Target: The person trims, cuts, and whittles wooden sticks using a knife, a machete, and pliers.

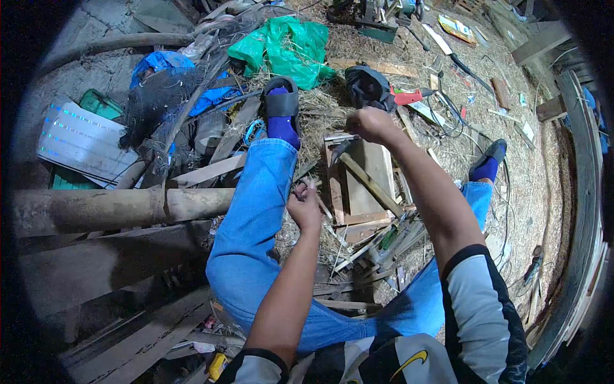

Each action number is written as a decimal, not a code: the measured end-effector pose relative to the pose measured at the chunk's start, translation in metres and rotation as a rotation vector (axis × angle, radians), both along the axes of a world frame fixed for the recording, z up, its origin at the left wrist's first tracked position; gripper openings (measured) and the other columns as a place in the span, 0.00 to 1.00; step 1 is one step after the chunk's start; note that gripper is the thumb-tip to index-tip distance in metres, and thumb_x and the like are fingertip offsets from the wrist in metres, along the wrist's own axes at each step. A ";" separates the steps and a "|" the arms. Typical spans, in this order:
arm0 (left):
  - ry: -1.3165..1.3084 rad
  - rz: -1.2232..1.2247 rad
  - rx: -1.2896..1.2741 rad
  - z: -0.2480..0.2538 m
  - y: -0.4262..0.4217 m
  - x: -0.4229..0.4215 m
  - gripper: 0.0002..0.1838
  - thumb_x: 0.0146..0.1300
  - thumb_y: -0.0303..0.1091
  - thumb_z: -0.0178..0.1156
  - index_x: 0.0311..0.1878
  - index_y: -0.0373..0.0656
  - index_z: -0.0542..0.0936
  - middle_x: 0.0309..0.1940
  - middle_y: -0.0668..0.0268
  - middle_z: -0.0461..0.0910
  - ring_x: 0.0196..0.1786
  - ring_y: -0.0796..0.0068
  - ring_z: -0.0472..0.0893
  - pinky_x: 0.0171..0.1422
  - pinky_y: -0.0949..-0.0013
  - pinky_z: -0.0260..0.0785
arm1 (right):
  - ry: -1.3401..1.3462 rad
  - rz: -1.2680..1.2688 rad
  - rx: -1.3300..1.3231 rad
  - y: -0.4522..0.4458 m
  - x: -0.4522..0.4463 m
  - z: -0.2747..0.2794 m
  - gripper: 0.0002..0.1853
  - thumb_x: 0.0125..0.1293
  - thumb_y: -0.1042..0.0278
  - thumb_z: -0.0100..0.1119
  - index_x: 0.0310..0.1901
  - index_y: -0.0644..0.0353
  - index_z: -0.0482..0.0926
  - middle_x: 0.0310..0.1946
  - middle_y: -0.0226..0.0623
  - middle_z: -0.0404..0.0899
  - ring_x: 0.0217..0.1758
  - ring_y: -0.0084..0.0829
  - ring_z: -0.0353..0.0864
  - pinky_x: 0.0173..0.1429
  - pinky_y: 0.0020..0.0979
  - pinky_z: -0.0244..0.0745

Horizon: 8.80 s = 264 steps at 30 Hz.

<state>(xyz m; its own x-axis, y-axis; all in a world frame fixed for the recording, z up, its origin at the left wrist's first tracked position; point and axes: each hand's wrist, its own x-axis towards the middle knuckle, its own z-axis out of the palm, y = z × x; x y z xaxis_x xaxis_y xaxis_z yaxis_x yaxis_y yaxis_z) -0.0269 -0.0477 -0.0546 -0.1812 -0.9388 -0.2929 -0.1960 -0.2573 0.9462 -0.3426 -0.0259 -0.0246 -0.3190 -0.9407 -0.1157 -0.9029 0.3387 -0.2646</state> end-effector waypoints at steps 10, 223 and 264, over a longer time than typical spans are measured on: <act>0.110 -0.170 0.055 0.052 0.001 -0.012 0.18 0.65 0.35 0.70 0.50 0.31 0.81 0.40 0.60 0.85 0.42 0.75 0.81 0.52 0.70 0.72 | -0.295 -0.157 -0.061 0.015 0.030 0.047 0.14 0.59 0.57 0.69 0.44 0.53 0.88 0.39 0.46 0.87 0.42 0.47 0.87 0.47 0.44 0.80; -0.884 -0.931 -0.750 0.167 0.103 -0.005 0.17 0.77 0.44 0.49 0.47 0.38 0.77 0.27 0.48 0.85 0.33 0.46 0.88 0.34 0.47 0.81 | -0.238 -0.464 -0.274 0.254 0.220 0.137 0.13 0.75 0.59 0.55 0.42 0.61 0.70 0.24 0.57 0.80 0.28 0.61 0.81 0.32 0.58 0.74; -0.899 -0.940 -0.814 0.141 0.097 -0.009 0.15 0.75 0.42 0.51 0.46 0.37 0.76 0.27 0.48 0.85 0.31 0.46 0.88 0.32 0.45 0.81 | -0.240 -0.516 -0.343 0.259 0.208 0.121 0.15 0.75 0.56 0.53 0.43 0.62 0.70 0.27 0.60 0.81 0.30 0.65 0.81 0.36 0.60 0.75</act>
<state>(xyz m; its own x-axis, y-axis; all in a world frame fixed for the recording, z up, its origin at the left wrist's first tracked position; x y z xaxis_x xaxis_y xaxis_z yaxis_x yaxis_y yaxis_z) -0.0360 0.0495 0.0864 -0.8320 -0.5444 -0.1064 -0.5524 0.7959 0.2477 -0.1341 0.2331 0.0966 -0.7410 -0.6704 0.0392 -0.5501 0.5724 -0.6081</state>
